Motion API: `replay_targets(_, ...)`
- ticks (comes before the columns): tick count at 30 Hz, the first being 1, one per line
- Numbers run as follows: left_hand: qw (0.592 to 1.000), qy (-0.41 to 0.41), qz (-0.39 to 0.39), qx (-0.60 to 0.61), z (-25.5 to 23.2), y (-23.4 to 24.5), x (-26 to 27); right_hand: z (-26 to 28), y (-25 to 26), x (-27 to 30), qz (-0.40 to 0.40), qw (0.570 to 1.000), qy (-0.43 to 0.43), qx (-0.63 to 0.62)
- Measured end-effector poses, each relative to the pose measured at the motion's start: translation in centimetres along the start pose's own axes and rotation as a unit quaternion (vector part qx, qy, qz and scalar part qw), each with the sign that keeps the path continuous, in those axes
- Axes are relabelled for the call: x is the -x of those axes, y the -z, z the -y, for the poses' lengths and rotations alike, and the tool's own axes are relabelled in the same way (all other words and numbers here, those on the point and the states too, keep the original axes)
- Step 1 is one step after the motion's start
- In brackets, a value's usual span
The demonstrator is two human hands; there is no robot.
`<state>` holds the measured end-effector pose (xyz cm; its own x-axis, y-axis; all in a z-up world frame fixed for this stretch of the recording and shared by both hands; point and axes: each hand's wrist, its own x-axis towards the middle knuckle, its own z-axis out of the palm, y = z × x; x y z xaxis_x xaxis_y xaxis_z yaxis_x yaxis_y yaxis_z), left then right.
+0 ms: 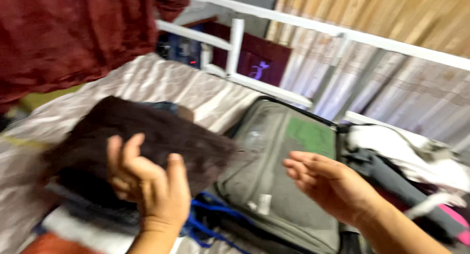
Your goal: The person packs a suitcase on a bed, unfolding and smoothing a gray top and pink trousers before placing them inside.
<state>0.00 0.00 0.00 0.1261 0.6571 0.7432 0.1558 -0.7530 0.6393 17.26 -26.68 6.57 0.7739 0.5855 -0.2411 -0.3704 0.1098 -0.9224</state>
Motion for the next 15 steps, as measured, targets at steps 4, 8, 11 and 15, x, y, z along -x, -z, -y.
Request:
replay_targets(4,0.989,-0.078,0.092,0.089,-6.3,-3.1,2.4,0.7,10.8,1.6,-0.129,0.991,0.025,-0.034)
replay_targets(8,0.969,-0.137,0.161,0.128,-11.1,-6.4,5.4,0.8,20.2,3.7,-0.239,0.971,0.026,-0.012)
replay_targets(11,0.957,-0.139,0.213,0.140,-14.0,-9.3,8.1,-0.3,26.4,5.0,-0.347,0.933,0.006,0.093)
replay_targets(15,0.944,-0.137,0.260,0.149,-17.2,-13.1,11.4,-1.2,32.2,5.3,-0.422,0.865,0.033,0.269)
